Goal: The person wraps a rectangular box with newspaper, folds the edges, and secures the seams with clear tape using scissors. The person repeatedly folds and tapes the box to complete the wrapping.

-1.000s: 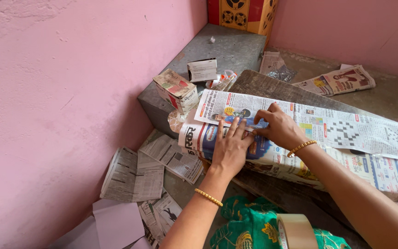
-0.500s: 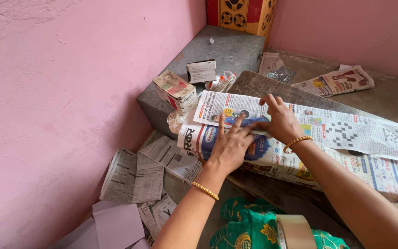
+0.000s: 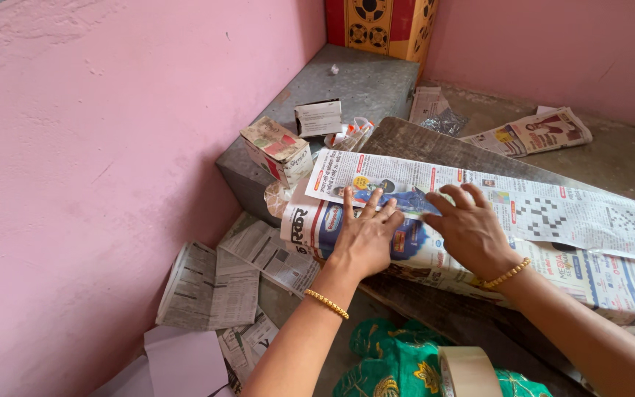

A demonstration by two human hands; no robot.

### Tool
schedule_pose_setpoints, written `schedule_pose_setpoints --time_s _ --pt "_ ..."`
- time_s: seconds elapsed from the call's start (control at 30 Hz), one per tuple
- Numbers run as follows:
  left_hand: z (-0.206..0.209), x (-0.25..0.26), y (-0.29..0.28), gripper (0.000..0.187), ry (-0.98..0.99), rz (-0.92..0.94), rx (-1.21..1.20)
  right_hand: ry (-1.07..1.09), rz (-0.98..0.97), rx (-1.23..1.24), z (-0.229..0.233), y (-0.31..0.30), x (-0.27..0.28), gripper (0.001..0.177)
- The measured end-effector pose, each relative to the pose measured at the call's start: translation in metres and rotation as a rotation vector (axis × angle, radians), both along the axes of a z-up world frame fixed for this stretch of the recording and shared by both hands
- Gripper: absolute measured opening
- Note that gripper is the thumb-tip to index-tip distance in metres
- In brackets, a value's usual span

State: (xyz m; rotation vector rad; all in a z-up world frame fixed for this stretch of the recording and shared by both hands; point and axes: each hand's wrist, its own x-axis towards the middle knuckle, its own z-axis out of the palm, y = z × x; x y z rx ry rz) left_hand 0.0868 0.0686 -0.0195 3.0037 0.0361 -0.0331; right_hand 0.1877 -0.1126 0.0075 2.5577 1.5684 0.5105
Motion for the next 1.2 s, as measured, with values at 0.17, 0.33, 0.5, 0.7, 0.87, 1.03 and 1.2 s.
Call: schedule_pose_setpoints --time_s 0.17,0.33,0.5,0.7,0.87,1.03,1.2 --pt "0.001 0.004 0.001 0.069 -0.047 -0.013 0.038 0.015 -0.044 -0.047 0.0 0.008 0.004 0.066" --pt "-0.002 0.006 0.012 0.063 -0.041 -0.027 -0.005 0.015 -0.113 -0.072 -0.012 0.02 0.009 0.063" --pt "-0.005 0.009 0.016 0.071 -0.071 -0.016 -0.074 -0.015 -0.003 -0.004 -0.025 0.015 -0.009 0.07" --pt "-0.007 0.008 0.017 0.072 -0.014 -0.011 -0.032 0.126 0.064 -0.024 -0.018 -0.009 -0.029 0.04" --pt "-0.012 0.008 0.018 0.057 -0.122 -0.049 -0.021 0.052 0.053 0.084 -0.015 0.001 -0.02 0.064" --pt "-0.018 -0.001 0.025 0.049 -0.285 -0.16 0.0 0.091 0.043 0.03 -0.019 0.007 -0.012 0.033" --pt "-0.025 0.004 0.026 0.051 -0.27 -0.182 0.13 0.115 0.147 0.312 -0.007 0.018 0.001 0.037"
